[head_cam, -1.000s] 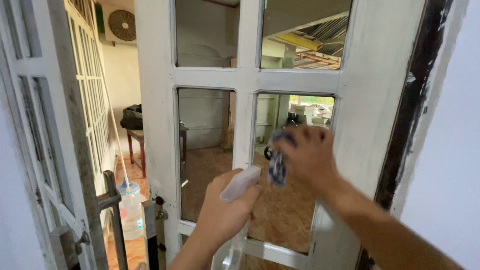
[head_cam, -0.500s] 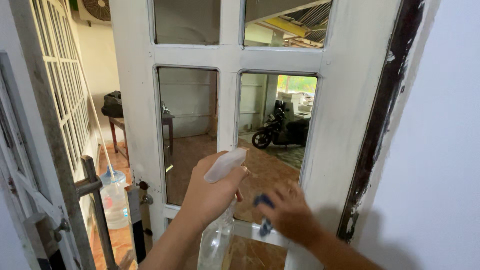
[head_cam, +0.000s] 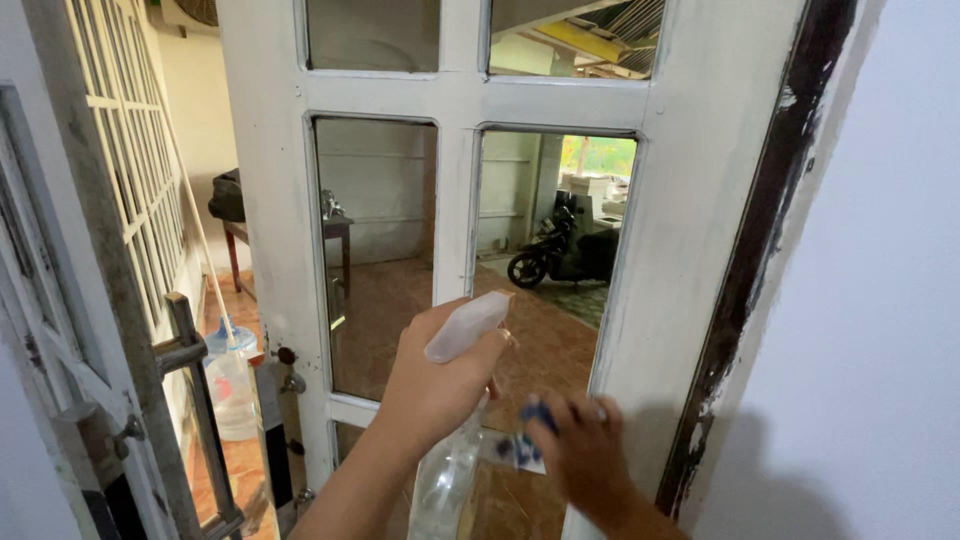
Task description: The person cleans the glass panels of a white-framed door using a spray bottle and a patterned cloth. They repeatedly spray cleaning solution onto the glass and wipe each pane systematically from bottom to top, covering both lower rectangular and upper arched sections.
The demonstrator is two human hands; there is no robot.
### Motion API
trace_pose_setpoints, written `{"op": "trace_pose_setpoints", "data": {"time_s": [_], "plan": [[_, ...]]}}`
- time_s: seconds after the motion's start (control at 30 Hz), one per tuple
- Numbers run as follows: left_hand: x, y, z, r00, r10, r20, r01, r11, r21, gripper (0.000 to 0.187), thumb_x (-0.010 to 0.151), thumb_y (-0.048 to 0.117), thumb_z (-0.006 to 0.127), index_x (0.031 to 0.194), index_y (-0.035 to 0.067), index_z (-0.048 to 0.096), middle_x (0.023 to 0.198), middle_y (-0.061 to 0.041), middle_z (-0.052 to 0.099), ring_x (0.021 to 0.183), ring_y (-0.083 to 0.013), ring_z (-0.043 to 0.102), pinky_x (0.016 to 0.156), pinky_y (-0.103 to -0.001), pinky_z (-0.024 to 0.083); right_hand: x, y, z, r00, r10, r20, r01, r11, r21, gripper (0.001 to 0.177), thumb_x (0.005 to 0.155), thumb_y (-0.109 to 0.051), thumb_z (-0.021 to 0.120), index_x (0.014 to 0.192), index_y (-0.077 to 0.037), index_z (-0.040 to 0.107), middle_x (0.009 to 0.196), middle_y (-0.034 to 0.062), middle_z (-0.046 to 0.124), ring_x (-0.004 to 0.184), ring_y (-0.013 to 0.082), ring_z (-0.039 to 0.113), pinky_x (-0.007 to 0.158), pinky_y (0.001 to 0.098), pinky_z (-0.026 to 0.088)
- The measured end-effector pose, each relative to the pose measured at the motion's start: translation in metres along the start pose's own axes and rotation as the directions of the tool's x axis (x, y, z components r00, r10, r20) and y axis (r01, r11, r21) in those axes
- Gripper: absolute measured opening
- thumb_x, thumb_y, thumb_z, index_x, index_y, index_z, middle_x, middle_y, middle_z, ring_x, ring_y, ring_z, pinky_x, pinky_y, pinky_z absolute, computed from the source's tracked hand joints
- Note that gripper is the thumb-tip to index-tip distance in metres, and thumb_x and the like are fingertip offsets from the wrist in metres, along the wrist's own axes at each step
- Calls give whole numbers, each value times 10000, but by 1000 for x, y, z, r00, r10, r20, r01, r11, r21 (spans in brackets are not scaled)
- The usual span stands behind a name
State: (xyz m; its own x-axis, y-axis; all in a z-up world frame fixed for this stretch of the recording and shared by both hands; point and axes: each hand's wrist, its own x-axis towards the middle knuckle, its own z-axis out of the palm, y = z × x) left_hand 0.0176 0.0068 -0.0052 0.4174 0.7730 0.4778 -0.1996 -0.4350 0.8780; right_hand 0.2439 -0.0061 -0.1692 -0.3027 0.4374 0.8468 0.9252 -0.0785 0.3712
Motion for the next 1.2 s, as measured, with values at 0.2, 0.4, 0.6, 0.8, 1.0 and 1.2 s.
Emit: {"op": "trace_pose_setpoints", "data": {"time_s": [0.2, 0.4, 0.6, 0.8, 1.0, 1.2], "plan": [[-2, 20, -5, 1000, -11, -4, 12, 998, 63, 336, 801, 150, 674, 1093, 2, 746, 746, -74, 732, 514, -160, 666, 488, -329, 557, 85, 54, -29, 992, 118, 36, -113, 987, -111, 405, 718, -299, 821, 1108, -238, 728, 1229, 136, 623, 1164, 320, 505, 1030, 627, 257], [9, 30, -10, 996, 76, -43, -70, 990, 125, 301, 811, 162, 703, 1046, -22, 741, 723, -74, 722, 516, -156, 657, 480, -325, 550, 197, 79, -71, 894, 173, -414, -227, 970, -85, 300, 856, -178, 789, 1140, -222, 703, 1206, 67, 571, 1241, 292, 481, 1041, 518, 288], [-7, 11, -16, 998, 44, -50, -42, 998, 38, 324, 808, 159, 689, 1089, 3, 736, 732, -65, 718, 511, -150, 651, 478, -321, 531, 34, -6, -1, 998, 39, -49, -39, 999, -13, 187, 754, -202, 762, 937, -242, 761, 1180, 91, 629, 1129, 303, 543, 1008, 620, 358], [-4, 34, -23, 992, 108, -62, -105, 993, 50, 315, 796, 149, 687, 1073, 8, 741, 722, -66, 712, 506, -149, 653, 466, -331, 555, 96, 32, -20, 994, 103, -44, -106, 991, -79, 425, 687, -260, 751, 1111, -280, 725, 1207, 60, 583, 1144, 308, 508, 980, 608, 319], [1, 59, -17, 986, 161, -49, -153, 979, 136, 258, 805, 177, 675, 961, -18, 740, 686, -85, 700, 509, -146, 657, 474, -319, 553, 227, 65, -63, 916, 142, -375, -171, 984, -45, 416, 816, -193, 791, 1218, -238, 696, 1263, 77, 571, 1224, 339, 469, 1021, 535, 322], [-10, 36, -11, 991, 131, -40, -127, 986, 104, 242, 813, 174, 653, 948, -10, 734, 677, -67, 689, 536, -135, 649, 496, -322, 544, 83, -13, 13, 997, -29, 75, 25, 998, 53, 384, 804, -261, 678, 1157, -110, 659, 1244, 142, 529, 1070, 396, 445, 900, 602, 321]]}}
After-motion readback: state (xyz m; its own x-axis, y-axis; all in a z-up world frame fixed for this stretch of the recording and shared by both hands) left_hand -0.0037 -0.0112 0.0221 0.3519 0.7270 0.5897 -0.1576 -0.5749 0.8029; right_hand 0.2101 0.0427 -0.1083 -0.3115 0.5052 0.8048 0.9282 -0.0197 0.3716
